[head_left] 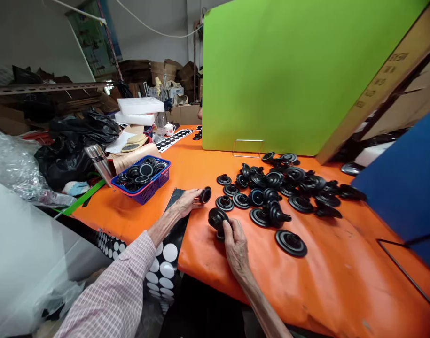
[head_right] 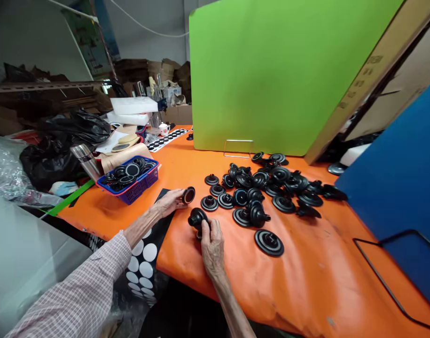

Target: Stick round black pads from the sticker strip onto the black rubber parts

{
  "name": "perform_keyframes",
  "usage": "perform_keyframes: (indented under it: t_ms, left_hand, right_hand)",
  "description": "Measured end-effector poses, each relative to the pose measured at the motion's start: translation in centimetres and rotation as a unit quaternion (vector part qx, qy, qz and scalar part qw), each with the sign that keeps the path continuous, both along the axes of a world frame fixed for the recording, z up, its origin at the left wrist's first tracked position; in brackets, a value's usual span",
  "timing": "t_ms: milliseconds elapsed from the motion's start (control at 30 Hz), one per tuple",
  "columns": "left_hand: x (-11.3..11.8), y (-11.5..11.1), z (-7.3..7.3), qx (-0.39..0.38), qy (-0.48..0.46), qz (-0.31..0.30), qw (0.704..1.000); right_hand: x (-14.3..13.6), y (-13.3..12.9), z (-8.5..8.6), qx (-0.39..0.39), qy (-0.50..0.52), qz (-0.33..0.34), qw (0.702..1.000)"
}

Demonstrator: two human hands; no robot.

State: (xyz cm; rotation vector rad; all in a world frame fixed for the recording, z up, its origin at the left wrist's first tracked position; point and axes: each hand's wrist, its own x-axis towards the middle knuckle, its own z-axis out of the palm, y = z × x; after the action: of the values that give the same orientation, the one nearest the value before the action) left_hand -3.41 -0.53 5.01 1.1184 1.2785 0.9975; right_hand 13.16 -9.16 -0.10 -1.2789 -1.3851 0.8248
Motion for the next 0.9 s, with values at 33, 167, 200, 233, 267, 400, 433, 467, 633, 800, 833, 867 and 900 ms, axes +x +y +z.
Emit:
perform_keyframes:
  t_ms: [33, 167, 200, 233, 267, 400, 433, 467, 633, 800, 833, 867, 900]
  left_hand:
    - [-0.3, -0.2, 0.3, -0.02, -0.04, -0.001, 0.999]
    - [-1.5, -1.4, 2.5, -0.059, -0.149, 0.018, 0.987]
    - [-2.0, -1.6, 3.3, -0.058, -0.164, 0.027, 0.984]
    - [-2.6, -1.6, 4.2, -0.053, -0.174, 0.038, 0.983]
    - [-3.4, -1.5, 5.3, -0.044, -0.18, 0.051, 0.981]
    - [-8.3, 0.0, 10.3, 0.038, -0.168, 0.143, 0.975]
    - [-9.8, 0.5, 11.5, 0.056, -0.162, 0.168, 0.971]
    - [-11.3, 1.0, 12.6, 0.067, -0.158, 0.187, 0.967]
    - [-15.4, 1.6, 14.9, 0.046, -0.149, 0.219, 0.963]
    - [-12.2, -1.3, 12.1, -0.022, -0.159, 0.184, 0.97]
    - [-11.0, -2.0, 11.1, -0.041, -0.161, 0.17, 0.971]
    - [-9.8, -2.7, 10.1, -0.062, -0.161, 0.154, 0.973]
    - [-8.6, -3.4, 9.1, -0.083, -0.159, 0.139, 0.974]
  right_hand:
    - [0.0, 0.0, 0.1, -0.003, 0.005, 0.0, 1.0]
    - [0.1, 0.0, 0.3, -0.002, 0.017, 0.016, 1.0]
    - [0.2, 0.0, 0.3, -0.003, 0.014, 0.017, 1.0]
    - [0.3, 0.1, 0.3, -0.006, 0.009, 0.017, 1.0]
    - [0.3, 0.2, 0.2, -0.011, 0.002, 0.015, 1.0]
    - [0.6, 0.5, 0.0, -0.029, -0.014, 0.017, 0.999]
    - [0.6, 0.6, -0.1, -0.03, -0.014, 0.019, 0.999]
    - [0.7, 0.6, -0.3, -0.031, -0.014, 0.021, 0.999]
    - [1.1, 1.1, -1.1, -0.045, -0.019, 0.026, 0.998]
    - [0.1, 0.8, 1.7, -0.085, 0.004, 0.065, 0.994]
    - [-0.5, 0.7, 2.7, -0.088, 0.038, 0.076, 0.993]
    - [-1.3, 0.7, 3.7, -0.09, 0.076, 0.094, 0.989]
    - [-2.2, 0.8, 4.6, -0.101, 0.108, 0.111, 0.983]
